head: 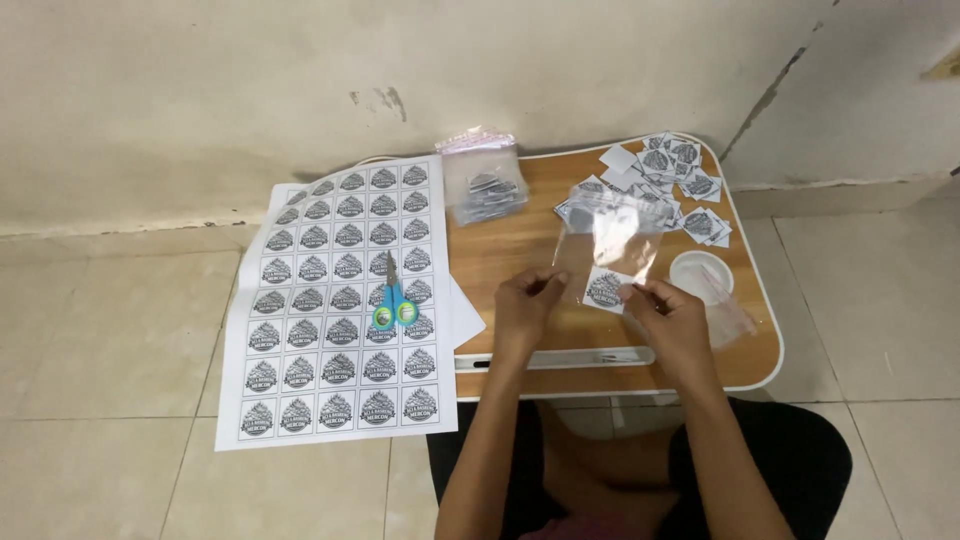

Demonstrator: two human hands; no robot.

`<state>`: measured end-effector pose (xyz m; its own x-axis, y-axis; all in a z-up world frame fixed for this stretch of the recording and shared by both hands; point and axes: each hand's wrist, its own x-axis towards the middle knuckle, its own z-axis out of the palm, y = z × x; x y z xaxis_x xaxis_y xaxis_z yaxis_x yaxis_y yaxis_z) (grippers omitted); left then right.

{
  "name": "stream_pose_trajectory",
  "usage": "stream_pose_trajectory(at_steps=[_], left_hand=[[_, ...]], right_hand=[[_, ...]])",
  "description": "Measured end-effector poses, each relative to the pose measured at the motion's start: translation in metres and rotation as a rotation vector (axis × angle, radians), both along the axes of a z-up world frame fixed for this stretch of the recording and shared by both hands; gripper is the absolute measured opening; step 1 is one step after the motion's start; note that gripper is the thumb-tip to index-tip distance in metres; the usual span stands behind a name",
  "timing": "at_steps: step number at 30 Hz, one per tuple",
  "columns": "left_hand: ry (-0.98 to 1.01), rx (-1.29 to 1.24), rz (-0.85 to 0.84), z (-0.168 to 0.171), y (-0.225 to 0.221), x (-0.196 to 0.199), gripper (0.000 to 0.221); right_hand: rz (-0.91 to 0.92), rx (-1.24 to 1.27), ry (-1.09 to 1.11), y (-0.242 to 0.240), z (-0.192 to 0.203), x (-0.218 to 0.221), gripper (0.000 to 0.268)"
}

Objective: Placing individual stickers into small plastic bags for packaging.

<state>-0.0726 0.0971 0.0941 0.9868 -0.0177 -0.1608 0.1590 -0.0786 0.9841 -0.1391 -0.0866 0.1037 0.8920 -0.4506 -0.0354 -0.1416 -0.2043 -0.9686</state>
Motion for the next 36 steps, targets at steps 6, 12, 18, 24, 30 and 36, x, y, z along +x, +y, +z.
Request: stream_pose_trajectory(at_steps=[6, 12, 18, 24, 30, 36], left_hand=[[-0.107, -0.016, 0.192, 0.001, 0.03, 0.071, 0.021], [-0.187, 0.057, 0.385, 0.037, 0.08, 0.154, 0.02], [-0.138, -0.007, 0.405, 0.007, 0.091, 0.206, 0.017], [-0.054, 0.486, 0.404, -0.006, 0.08, 0.214, 0.023], [-0.098, 0.662, 0.387, -0.006, 0.076, 0.206, 0.02], [-0.613, 0.904, 0.424, -0.007, 0.062, 0.198, 0.048]], right_hand=[[-0.045, -0.007, -0.168, -0.007, 0.008, -0.001, 0.023], [-0.106, -0.077, -0.225, -0.021, 0.027, -0.013, 0.018], [-0.169, -0.041, -0.166, -0.043, 0.024, -0.008, 0.02], [-0.193, -0.019, -0.158, -0.052, 0.011, -0.005, 0.017], [-0.231, -0.135, -0.063, -0.046, 0.025, -0.005, 0.02], [-0.263, -0.223, -0.095, -0.053, 0.016, -0.009, 0.02]])
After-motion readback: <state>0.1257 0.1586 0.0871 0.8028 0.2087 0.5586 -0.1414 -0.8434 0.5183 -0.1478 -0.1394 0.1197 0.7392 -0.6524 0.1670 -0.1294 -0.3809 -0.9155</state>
